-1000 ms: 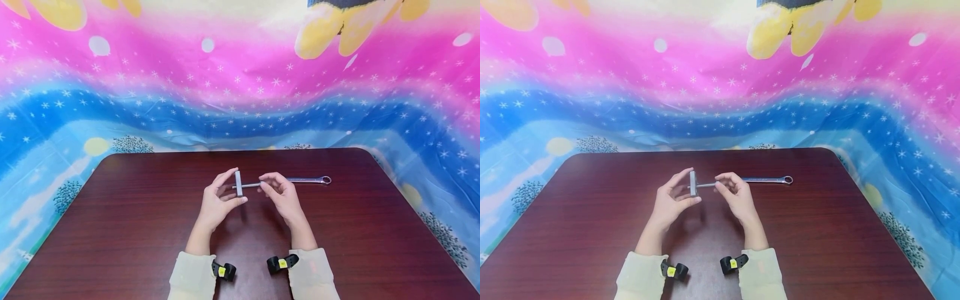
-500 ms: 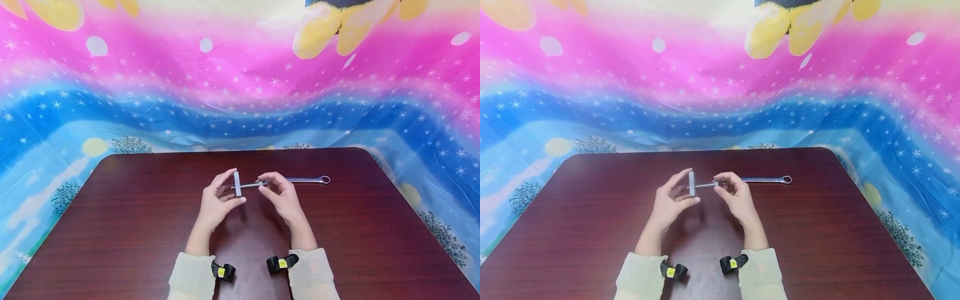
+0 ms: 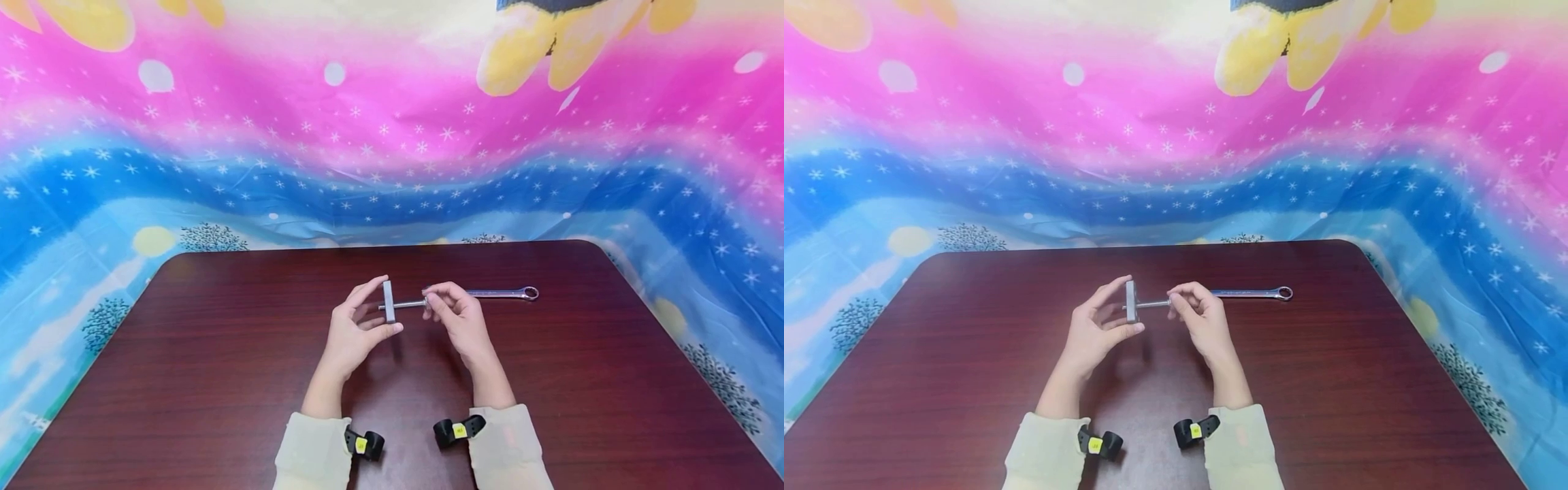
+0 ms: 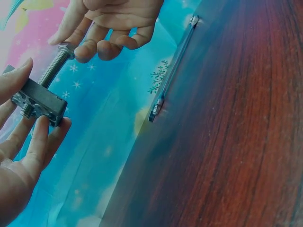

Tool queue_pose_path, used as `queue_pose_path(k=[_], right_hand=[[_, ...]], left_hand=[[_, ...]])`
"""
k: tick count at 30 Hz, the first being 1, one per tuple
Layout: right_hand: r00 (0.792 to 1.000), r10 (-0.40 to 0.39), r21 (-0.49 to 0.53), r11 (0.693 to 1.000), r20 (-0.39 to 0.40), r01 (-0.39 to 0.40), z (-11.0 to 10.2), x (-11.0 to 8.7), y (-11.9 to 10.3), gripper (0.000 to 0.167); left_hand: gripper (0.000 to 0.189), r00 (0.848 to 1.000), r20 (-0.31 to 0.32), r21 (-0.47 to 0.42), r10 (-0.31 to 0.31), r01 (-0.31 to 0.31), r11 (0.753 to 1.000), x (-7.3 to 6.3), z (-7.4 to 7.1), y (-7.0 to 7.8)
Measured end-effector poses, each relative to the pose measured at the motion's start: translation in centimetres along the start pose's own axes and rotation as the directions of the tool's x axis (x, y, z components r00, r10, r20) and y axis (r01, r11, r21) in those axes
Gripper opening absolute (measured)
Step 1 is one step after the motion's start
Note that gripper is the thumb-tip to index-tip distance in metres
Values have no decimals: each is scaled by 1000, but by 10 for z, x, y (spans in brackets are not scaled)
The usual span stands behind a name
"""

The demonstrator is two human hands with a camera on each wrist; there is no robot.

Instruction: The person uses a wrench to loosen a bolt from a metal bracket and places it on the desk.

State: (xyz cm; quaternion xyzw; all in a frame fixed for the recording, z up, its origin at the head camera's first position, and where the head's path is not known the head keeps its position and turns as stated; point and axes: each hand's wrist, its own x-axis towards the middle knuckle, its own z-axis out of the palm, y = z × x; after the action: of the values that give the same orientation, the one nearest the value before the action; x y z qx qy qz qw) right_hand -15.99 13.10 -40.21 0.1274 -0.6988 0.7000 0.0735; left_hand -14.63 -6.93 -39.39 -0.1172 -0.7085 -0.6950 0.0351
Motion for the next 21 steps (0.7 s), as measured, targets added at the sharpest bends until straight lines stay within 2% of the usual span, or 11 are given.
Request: queue_pose_path(k=[6,9,17,21], right_hand=[[996,-62,-67,996,57,66,-3,-2,0,30],[996,-65,-76,995,66,70,-2,-2,0,32],[1000,16,-28,999,9,-16,1,-1,-1,21],[999,32,-41,999,-31,-33,2,0,-1,20]], left_hand=[[75,1000,-17,-2,3,-3,1000,1,-2,-2],[74,1000,-16,-3,5,-5,1000,1,-3,-2],[74,1000,2,11,4,-4,1000,-1,0,0],[75,1000,19,16,3,-3,1000,-1,1,1]])
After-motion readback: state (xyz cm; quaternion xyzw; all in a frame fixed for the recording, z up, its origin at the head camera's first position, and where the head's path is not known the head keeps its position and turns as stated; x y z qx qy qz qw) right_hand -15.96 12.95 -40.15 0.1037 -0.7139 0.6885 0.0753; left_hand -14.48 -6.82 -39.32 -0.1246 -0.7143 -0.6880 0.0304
